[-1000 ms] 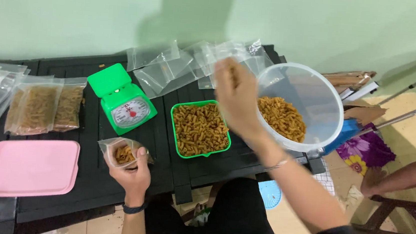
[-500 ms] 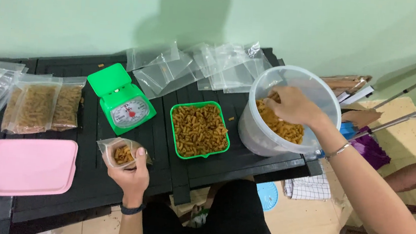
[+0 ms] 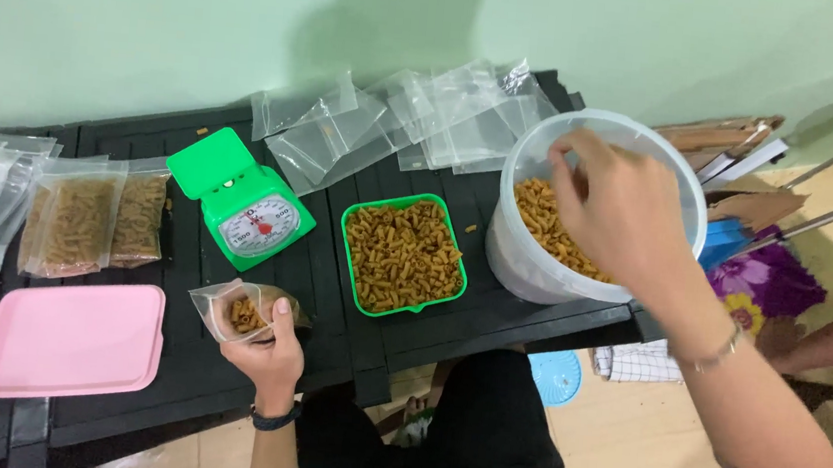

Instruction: Manually portioning and packaging snacks into small plastic bags using a tray and a small cup for measurement.

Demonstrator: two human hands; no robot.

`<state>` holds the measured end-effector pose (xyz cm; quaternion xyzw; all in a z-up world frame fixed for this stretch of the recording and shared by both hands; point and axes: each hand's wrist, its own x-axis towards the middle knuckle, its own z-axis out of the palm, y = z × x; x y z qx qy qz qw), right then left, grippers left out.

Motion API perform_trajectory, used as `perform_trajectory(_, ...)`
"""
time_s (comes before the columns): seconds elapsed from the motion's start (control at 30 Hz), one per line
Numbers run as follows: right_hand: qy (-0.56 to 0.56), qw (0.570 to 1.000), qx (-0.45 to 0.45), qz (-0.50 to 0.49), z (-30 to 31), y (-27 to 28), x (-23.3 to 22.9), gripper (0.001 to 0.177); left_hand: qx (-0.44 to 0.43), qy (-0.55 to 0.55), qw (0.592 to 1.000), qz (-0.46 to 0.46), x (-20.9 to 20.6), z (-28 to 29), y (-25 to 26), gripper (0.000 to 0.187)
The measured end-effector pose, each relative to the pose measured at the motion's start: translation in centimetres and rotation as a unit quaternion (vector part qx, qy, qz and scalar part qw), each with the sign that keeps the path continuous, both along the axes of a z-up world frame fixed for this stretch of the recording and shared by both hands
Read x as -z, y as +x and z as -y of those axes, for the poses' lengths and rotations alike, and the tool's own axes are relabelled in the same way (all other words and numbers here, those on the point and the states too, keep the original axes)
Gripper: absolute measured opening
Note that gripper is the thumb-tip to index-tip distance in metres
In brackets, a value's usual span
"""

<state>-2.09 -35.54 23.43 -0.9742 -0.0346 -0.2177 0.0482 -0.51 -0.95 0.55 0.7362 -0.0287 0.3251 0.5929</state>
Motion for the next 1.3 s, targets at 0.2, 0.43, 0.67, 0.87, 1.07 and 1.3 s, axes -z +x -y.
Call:
perform_trajectory(0.2, 0.221, 0.964, -0.132, -0.064, -10.9, -5.9, 6.4, 0.022, -0.001, -0.015, 1.0, -0.009, -0.4, 0.3, -0.1, 0.04)
perform_trajectory(0.43, 0.449, 0.891, 0.026, -0.067, -13.7, -4.7, 14.4, 0.065, -0.014, 0.019, 0.999, 0.026, 1.0, -0.6, 0.6, 0.048)
perform_trajectory(0.67, 0.483, 0.87, 0.018, -0.102, -14.4, -4.9, 15.1, 0.068, 0.005, 0.008, 1.0, 0.019, -0.2, 0.1, 0.3, 0.041)
perform_trajectory(0.87, 0.501, 0.855, 0.044, -0.129, -12.9, -4.4, 15.3, 0.071, -0.005, -0.021, 1.0, -0.017, 0.8, -0.2, 0.1, 0.042)
perform_trajectory(1.07, 0.532, 0.846, 0.032, -0.028, -12.5, -4.3, 16.1, 0.054, -0.006, -0.017, 1.0, -0.024, 1.1, -0.2, 0.1, 0.044)
perform_trajectory(1.3, 0.593, 0.803, 0.048, -0.025, -11.7, -4.2, 17.9, 0.051, -0.007, -0.008, 1.0, -0.01, 0.2, -0.2, 0.1, 0.037)
